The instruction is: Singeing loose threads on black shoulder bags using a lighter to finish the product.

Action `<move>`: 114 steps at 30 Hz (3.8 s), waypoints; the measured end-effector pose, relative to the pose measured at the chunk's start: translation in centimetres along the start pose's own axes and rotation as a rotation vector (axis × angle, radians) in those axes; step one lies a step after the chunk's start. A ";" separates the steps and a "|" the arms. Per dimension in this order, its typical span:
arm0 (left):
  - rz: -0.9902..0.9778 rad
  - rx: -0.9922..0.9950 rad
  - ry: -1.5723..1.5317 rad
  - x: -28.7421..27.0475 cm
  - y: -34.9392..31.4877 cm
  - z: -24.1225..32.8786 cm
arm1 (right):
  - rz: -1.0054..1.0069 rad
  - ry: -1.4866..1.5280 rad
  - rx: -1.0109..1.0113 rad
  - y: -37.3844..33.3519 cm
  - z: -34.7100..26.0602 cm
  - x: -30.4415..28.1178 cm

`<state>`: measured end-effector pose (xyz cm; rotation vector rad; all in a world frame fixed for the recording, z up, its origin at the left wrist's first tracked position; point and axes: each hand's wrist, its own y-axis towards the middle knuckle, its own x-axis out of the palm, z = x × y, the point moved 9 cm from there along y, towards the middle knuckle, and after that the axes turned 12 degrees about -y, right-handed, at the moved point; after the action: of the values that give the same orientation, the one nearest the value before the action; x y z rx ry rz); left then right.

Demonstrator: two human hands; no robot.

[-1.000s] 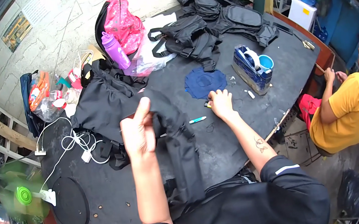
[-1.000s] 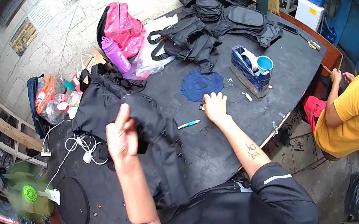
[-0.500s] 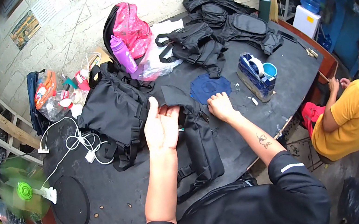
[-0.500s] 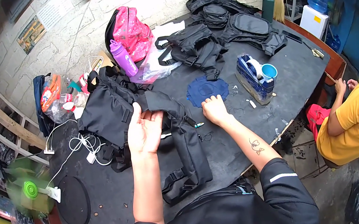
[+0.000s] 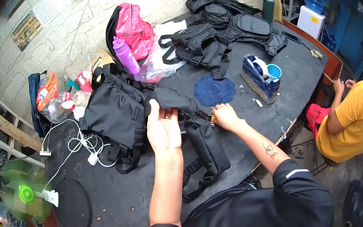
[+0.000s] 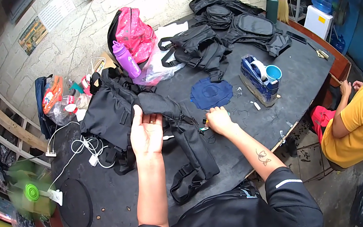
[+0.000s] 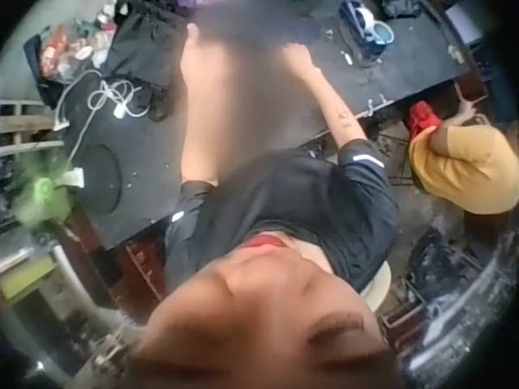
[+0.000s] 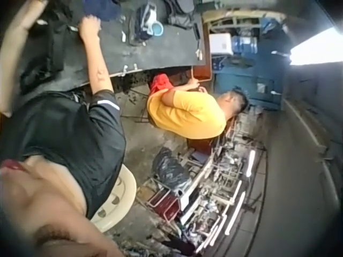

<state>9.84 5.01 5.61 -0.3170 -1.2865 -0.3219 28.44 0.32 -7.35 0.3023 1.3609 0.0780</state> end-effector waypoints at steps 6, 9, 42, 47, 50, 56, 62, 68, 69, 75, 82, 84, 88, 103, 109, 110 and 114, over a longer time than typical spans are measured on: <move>-0.018 0.064 -0.072 0.1 0.0 -0.7 | 0.325 0.575 0.340 -0.5 3.8 -5.7; -0.047 0.144 -0.086 0.5 0.1 -1.0 | 0.521 1.221 0.402 -2.6 2.6 -14.9; -0.090 0.086 0.031 2.2 -3.2 -3.1 | 0.546 0.991 0.271 -3.1 -4.7 -22.5; -0.255 0.040 0.014 0.0 -2.5 -3.1 | 0.530 1.014 0.268 -3.1 -4.9 -22.2; -0.206 0.072 0.022 1.3 -3.3 -3.2 | 0.514 1.046 0.288 -3.1 -4.8 -21.8; -0.093 0.104 0.072 1.3 -3.7 -2.9 | 0.530 1.075 0.294 -3.1 -5.0 -21.8; -0.117 0.154 0.030 1.3 -3.7 -2.4 | 0.538 1.093 0.298 -2.9 -5.2 -21.8; -0.072 0.310 0.210 1.3 -3.6 -0.3 | 0.576 1.111 0.201 -3.2 -5.9 -21.7; -0.001 0.346 0.236 0.6 -3.5 0.1 | 0.601 1.102 0.157 -3.3 -6.4 -22.1; -0.103 0.230 0.094 2.3 -3.7 -0.9 | 0.548 1.130 0.222 -2.5 -5.7 -21.5; -0.062 0.259 0.125 2.8 -4.6 -1.4 | 0.540 1.083 0.270 -2.7 -5.2 -21.5; 0.005 0.273 0.126 2.1 -4.7 -1.4 | 0.540 1.110 0.275 -2.7 -5.1 -21.3; 0.042 0.271 0.150 2.2 -5.0 -1.5 | 0.537 1.125 0.286 -2.8 -5.0 -21.4; -0.116 0.331 0.144 2.1 -4.6 -1.1 | 0.588 1.295 0.247 -2.8 -5.3 -19.8; -0.126 0.389 0.218 1.3 -3.7 0.6 | 0.550 1.298 0.199 -2.5 -6.4 -19.8; -0.031 0.324 0.030 1.5 -3.7 0.0 | 0.566 1.245 0.214 -2.5 -6.1 -20.1; -0.018 0.299 0.178 0.6 -4.2 -0.3 | 0.551 1.188 0.250 -2.5 -5.8 -20.8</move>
<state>8.50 1.01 6.35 -0.0222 -1.1430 -0.1649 18.06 -5.90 10.75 0.9306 2.4272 0.6260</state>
